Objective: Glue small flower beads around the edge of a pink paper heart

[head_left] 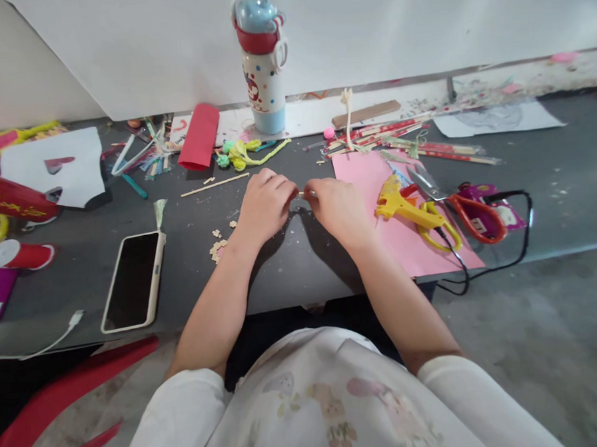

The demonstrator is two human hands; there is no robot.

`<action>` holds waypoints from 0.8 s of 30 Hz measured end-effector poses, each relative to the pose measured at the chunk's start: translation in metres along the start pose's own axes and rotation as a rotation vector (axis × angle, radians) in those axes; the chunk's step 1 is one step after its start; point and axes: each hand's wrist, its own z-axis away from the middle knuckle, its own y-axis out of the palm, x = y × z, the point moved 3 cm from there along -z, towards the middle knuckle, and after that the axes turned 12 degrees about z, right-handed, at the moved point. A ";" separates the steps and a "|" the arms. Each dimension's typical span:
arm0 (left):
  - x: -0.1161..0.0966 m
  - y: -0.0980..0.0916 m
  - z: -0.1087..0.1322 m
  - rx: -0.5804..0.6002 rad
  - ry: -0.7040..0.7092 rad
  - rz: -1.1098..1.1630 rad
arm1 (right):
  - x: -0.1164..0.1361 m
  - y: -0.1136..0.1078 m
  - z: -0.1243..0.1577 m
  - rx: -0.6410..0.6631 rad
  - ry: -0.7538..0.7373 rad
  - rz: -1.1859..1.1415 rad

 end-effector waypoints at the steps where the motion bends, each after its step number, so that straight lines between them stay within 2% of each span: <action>1: 0.000 -0.001 0.000 -0.001 0.001 -0.015 | -0.001 0.001 0.000 0.002 0.001 0.004; 7: 0.005 -0.003 0.001 -0.028 -0.037 -0.081 | -0.016 0.009 -0.003 -0.009 0.035 0.066; 16: 0.012 -0.010 0.002 -0.066 -0.151 -0.103 | -0.046 0.014 0.000 0.049 0.193 0.108; 20: 0.015 -0.012 0.004 -0.123 -0.256 -0.102 | -0.051 0.016 0.000 0.064 0.238 0.116; 24: 0.018 -0.012 0.005 -0.165 -0.291 -0.087 | -0.051 0.014 0.001 0.115 0.273 0.127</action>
